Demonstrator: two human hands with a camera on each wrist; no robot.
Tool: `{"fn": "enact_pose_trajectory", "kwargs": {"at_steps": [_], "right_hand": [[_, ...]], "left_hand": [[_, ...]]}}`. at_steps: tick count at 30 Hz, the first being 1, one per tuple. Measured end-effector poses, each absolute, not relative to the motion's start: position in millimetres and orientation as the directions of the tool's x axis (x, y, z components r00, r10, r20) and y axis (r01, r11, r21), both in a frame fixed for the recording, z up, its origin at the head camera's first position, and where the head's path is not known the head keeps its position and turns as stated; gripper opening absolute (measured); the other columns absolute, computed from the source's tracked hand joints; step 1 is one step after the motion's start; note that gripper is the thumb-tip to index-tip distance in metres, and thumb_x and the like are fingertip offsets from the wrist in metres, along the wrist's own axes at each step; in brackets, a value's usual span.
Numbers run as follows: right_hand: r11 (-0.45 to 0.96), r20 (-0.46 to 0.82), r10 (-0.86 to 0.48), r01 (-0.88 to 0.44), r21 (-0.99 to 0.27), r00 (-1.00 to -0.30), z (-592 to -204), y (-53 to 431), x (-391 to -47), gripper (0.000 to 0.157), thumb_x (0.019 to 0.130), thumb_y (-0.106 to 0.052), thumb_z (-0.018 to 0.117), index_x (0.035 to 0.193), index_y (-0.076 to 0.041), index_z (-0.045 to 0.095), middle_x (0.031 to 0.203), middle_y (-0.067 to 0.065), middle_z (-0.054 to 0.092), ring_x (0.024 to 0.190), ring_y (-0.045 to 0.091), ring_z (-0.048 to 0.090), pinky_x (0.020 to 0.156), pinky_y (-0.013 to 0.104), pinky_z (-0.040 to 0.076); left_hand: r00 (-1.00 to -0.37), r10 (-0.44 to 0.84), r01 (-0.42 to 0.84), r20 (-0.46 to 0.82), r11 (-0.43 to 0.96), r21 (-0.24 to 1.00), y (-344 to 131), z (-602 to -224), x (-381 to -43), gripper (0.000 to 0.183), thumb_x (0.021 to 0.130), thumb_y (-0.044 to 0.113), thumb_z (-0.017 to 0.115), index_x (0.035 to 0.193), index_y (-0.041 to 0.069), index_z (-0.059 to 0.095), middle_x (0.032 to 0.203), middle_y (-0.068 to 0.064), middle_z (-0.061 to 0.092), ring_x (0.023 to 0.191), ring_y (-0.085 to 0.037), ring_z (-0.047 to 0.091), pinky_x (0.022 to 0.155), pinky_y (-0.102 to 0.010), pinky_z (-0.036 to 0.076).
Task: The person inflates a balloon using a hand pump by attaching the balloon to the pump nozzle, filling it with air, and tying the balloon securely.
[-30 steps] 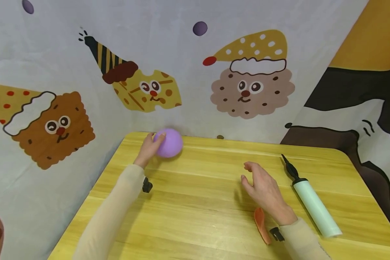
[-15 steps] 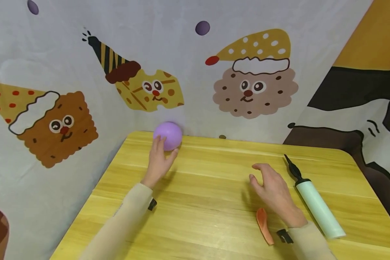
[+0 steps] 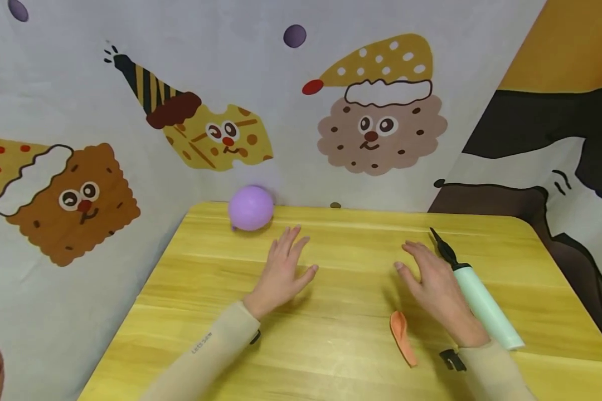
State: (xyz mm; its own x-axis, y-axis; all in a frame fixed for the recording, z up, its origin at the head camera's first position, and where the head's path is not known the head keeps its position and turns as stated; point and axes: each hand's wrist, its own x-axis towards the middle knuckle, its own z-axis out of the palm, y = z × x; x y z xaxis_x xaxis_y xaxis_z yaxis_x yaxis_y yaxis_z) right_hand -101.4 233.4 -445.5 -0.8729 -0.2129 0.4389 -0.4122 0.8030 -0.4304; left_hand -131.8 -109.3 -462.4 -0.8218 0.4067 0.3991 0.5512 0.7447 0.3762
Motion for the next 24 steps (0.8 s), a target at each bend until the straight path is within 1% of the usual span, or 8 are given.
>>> {"fn": "enact_pose_trajectory", "kwargs": {"at_steps": [3, 5, 9, 13, 17, 20, 22, 24], "right_hand": [[0.815, 0.429, -0.206, -0.397, -0.422, -0.880, -446, 244, -100, 0.046, 0.102, -0.022, 0.067, 0.137, 0.006, 0.059, 0.141, 0.027, 0.058, 0.132, 0.050, 0.050, 0.103, 0.069, 0.041], [0.826, 0.420, -0.198, -0.381, -0.415, -0.886, -446, 252, -97, 0.046, 0.102, -0.023, 0.067, 0.137, 0.006, 0.059, 0.141, 0.027, 0.058, 0.133, 0.050, 0.049, 0.103, 0.068, 0.041], [0.857, 0.416, -0.180, -0.350, -0.379, -0.891, -447, 267, -90, 0.046, 0.102, -0.026, 0.067, 0.135, 0.006, 0.059, 0.141, 0.027, 0.058, 0.132, 0.052, 0.049, 0.099, 0.071, 0.041], [0.892, 0.430, -0.173, -0.326, -0.313, -0.886, -449, 280, -85, 0.048, 0.100, -0.028, 0.069, 0.133, 0.006, 0.061, 0.138, 0.027, 0.060, 0.128, 0.053, 0.052, 0.095, 0.073, 0.042], [0.914, 0.407, -0.177, -0.303, -0.271, -0.896, -451, 291, -82, 0.052, 0.101, -0.033, 0.068, 0.136, 0.004, 0.060, 0.141, 0.027, 0.058, 0.128, 0.054, 0.051, 0.094, 0.074, 0.041], [0.924, 0.384, -0.173, -0.284, -0.255, -0.907, -451, 297, -79, 0.056, 0.100, -0.036, 0.068, 0.140, 0.002, 0.057, 0.143, 0.028, 0.056, 0.130, 0.054, 0.049, 0.096, 0.075, 0.039], [0.931, 0.368, -0.164, -0.268, -0.250, -0.915, -451, 300, -77, 0.059, 0.100, -0.038, 0.068, 0.142, 0.002, 0.055, 0.144, 0.029, 0.055, 0.131, 0.054, 0.047, 0.096, 0.075, 0.038], [0.935, 0.359, -0.162, -0.259, -0.240, -0.919, -451, 303, -76, 0.061, 0.099, -0.039, 0.069, 0.142, 0.002, 0.054, 0.144, 0.029, 0.054, 0.131, 0.054, 0.047, 0.096, 0.076, 0.037]], "left_hand": [[-0.776, 0.521, 0.623, 0.356, 0.719, 0.307, -87, -461, -121, 0.062, 0.100, 0.038, 0.068, 0.148, 0.005, 0.048, 0.164, -0.020, 0.030, 0.152, -0.042, 0.026, 0.117, -0.067, 0.028], [-0.726, 0.605, 0.685, 0.327, 0.681, 0.260, -72, -460, -114, 0.060, 0.101, 0.039, 0.066, 0.149, 0.007, 0.048, 0.165, -0.018, 0.030, 0.153, -0.040, 0.027, 0.117, -0.065, 0.030], [-0.591, 0.772, 0.804, 0.232, 0.586, 0.101, -39, -456, -103, 0.055, 0.106, 0.045, 0.056, 0.153, 0.017, 0.047, 0.166, -0.011, 0.030, 0.153, -0.035, 0.029, 0.117, -0.062, 0.032], [-0.441, 0.890, 0.893, 0.117, 0.448, -0.035, -10, -456, -99, 0.052, 0.108, 0.049, 0.049, 0.156, 0.029, 0.045, 0.168, -0.005, 0.030, 0.154, -0.030, 0.028, 0.117, -0.060, 0.033], [-0.299, 0.954, 0.952, -0.008, 0.298, -0.067, 14, -457, -95, 0.051, 0.109, 0.045, 0.049, 0.158, 0.034, 0.041, 0.170, 0.002, 0.023, 0.157, -0.024, 0.020, 0.120, -0.054, 0.031], [-0.210, 0.971, 0.977, -0.113, 0.203, -0.070, 30, -456, -89, 0.048, 0.112, 0.039, 0.042, 0.160, 0.038, 0.036, 0.172, 0.009, 0.017, 0.158, -0.017, 0.011, 0.124, -0.050, 0.024], [-0.162, 0.973, 0.986, -0.162, 0.152, -0.075, 39, -457, -84, 0.046, 0.114, 0.037, 0.038, 0.160, 0.041, 0.035, 0.171, 0.014, 0.015, 0.158, -0.014, 0.008, 0.125, -0.049, 0.021], [-0.126, 0.973, 0.991, -0.195, 0.115, -0.068, 45, -459, -81, 0.045, 0.113, 0.037, 0.036, 0.158, 0.043, 0.038, 0.170, 0.016, 0.019, 0.158, -0.013, 0.008, 0.126, -0.049, 0.019]]}}
